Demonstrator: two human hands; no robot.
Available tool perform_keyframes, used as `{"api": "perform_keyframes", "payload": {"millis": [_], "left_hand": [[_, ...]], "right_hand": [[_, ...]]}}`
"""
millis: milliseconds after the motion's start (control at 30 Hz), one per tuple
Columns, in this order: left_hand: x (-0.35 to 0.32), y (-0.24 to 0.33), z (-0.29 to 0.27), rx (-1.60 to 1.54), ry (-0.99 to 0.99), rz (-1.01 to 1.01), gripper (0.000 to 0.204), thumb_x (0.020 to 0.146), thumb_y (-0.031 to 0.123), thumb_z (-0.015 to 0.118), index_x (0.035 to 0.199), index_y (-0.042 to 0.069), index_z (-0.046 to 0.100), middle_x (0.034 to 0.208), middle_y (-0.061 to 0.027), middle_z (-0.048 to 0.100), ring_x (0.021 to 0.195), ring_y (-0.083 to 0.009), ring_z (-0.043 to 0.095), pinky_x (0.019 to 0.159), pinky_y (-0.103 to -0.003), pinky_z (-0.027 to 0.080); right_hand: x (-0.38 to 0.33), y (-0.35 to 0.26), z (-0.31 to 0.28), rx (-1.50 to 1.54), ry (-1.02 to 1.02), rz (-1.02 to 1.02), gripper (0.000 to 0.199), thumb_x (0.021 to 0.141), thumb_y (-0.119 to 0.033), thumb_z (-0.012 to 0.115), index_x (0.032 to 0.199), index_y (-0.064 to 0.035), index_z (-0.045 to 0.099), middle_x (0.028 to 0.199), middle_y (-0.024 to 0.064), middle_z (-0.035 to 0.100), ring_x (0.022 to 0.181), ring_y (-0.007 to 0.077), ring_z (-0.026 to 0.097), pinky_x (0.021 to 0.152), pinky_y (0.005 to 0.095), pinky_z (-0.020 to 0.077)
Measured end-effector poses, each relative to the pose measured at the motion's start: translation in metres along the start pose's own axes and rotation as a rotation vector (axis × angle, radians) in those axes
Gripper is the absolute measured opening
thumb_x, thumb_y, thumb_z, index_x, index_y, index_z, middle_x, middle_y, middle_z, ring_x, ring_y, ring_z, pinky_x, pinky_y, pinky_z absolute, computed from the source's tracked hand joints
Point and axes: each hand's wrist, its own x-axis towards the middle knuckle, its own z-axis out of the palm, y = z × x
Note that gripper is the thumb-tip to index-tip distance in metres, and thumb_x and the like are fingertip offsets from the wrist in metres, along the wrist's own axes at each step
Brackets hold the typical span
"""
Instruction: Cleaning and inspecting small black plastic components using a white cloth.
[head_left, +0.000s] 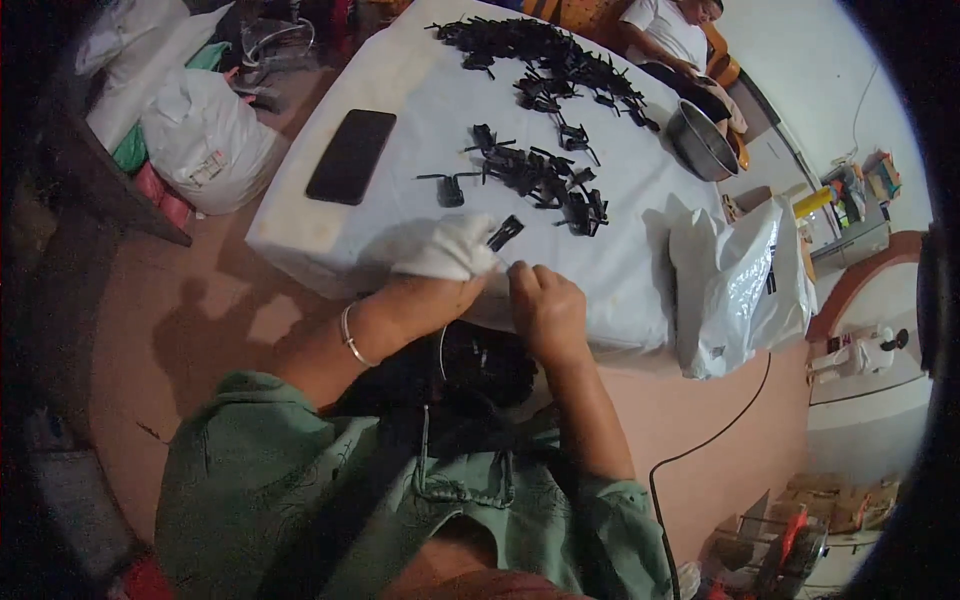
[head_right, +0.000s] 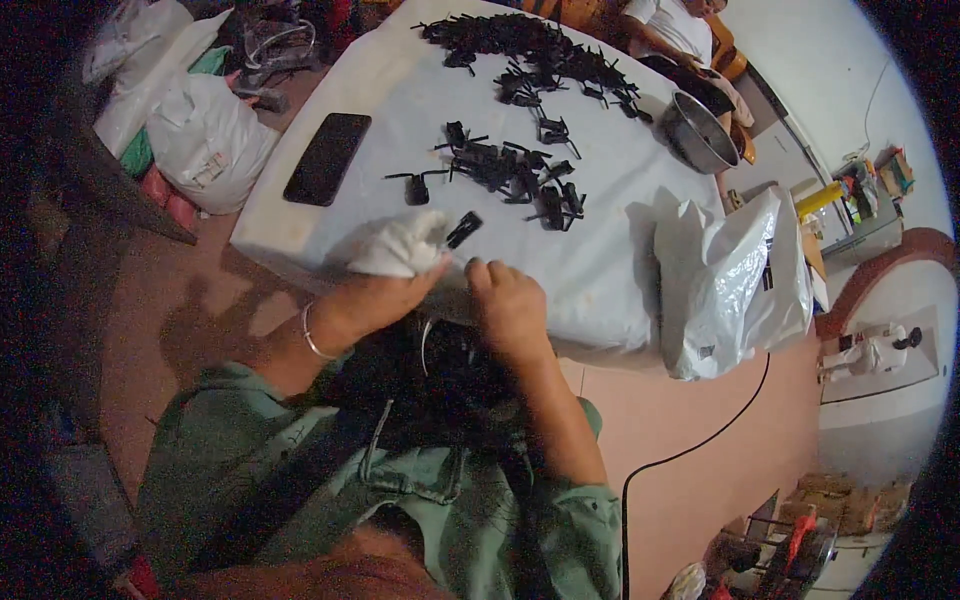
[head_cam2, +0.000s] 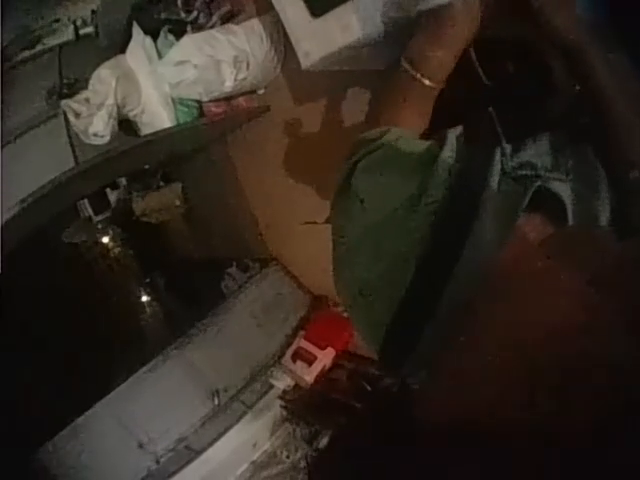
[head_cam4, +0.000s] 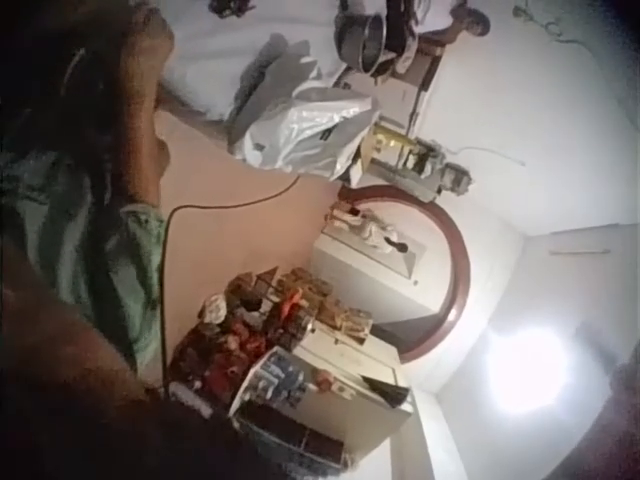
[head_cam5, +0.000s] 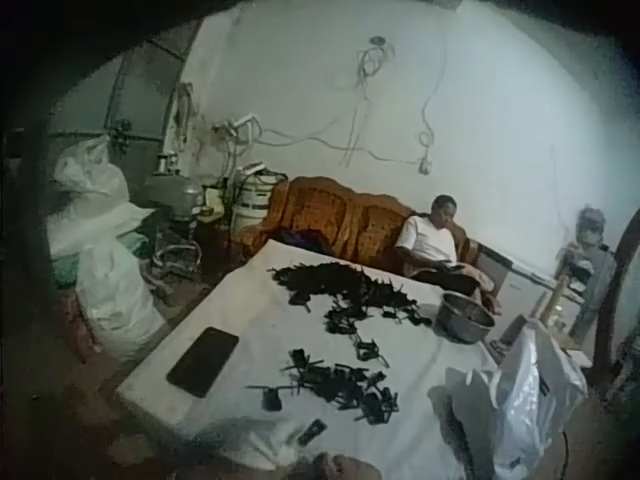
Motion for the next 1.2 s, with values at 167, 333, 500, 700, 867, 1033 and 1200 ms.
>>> {"api": "perform_keyframes", "payload": {"millis": [167,333,500,700,867,1033,1200], "left_hand": [[0.002,-0.012,0.027,-0.205,0.075,0.159,0.028,0.082,0.013,0.055,0.107,0.002,0.05,0.081,-0.0108,0.061,0.071,-0.0223,0.06,0.065,-0.033,0.048],[-0.007,0.002,0.02,-0.645,-0.261,-0.135,0.026,0.083,0.014,0.05,0.106,0.0,0.048,0.07,-0.0028,0.055,0.056,-0.0095,0.052,0.05,-0.026,0.044],[-0.01,0.014,0.015,-0.648,-0.361,-0.175,0.026,0.082,0.007,0.051,0.107,0.001,0.049,0.087,-0.0013,0.056,0.072,-0.0053,0.051,0.061,-0.021,0.046],[-0.014,0.01,0.027,-0.558,-0.152,-0.074,0.02,0.08,0.012,0.053,0.096,0.0,0.053,0.067,-0.0027,0.054,0.056,-0.0082,0.051,0.051,-0.025,0.044],[-0.012,0.003,0.027,-0.581,-0.137,0.062,0.025,0.082,0.004,0.054,0.106,-0.002,0.052,0.087,-0.0033,0.058,0.072,-0.0068,0.054,0.061,-0.022,0.048],[-0.006,0.012,0.01,-0.874,-0.352,-0.249,0.026,0.079,0.003,0.059,0.105,-0.001,0.054,0.084,-0.0025,0.059,0.072,-0.0062,0.054,0.061,-0.021,0.048],[-0.003,0.011,0.011,-0.893,-0.329,-0.151,0.027,0.077,0.003,0.061,0.104,-0.001,0.055,0.085,-0.0016,0.059,0.073,-0.0066,0.055,0.062,-0.021,0.048]], "right_hand": [[-0.008,-0.002,-0.02,0.18,0.062,-0.251,0.008,0.073,-0.005,0.059,0.078,-0.0084,0.054,0.06,0.0069,0.048,0.051,0.022,0.05,0.046,0.0318,0.0411],[-0.014,-0.013,-0.017,0.725,0.139,0.326,0.012,0.079,-0.011,0.061,0.075,-0.0049,0.052,0.06,0.0011,0.048,0.054,0.0093,0.044,0.049,0.0241,0.0375],[-0.015,-0.013,-0.016,1.048,0.089,0.446,0.024,0.088,-0.017,0.053,0.071,-0.0007,0.047,0.059,-0.0001,0.044,0.058,0.0067,0.037,0.051,0.0232,0.036],[-0.022,-0.014,-0.016,0.937,0.008,0.323,0.025,0.09,-0.017,0.047,0.072,0.0011,0.048,0.056,0.007,0.041,0.055,0.0104,0.037,0.049,0.0269,0.0358],[-0.021,-0.014,-0.014,0.952,-0.013,0.35,0.026,0.09,-0.017,0.046,0.072,0.001,0.048,0.055,0.0073,0.041,0.053,0.0107,0.036,0.048,0.0279,0.0355],[-0.027,-0.016,-0.019,1.045,-0.019,0.379,0.03,0.093,-0.023,0.042,0.072,-0.0025,0.05,0.061,-0.0049,0.042,0.058,0.0047,0.035,0.051,0.0209,0.0316],[-0.031,-0.016,-0.019,1.071,-0.036,0.398,0.031,0.093,-0.025,0.041,0.072,-0.0035,0.049,0.062,-0.0051,0.042,0.059,0.004,0.034,0.051,0.021,0.0306]]}}
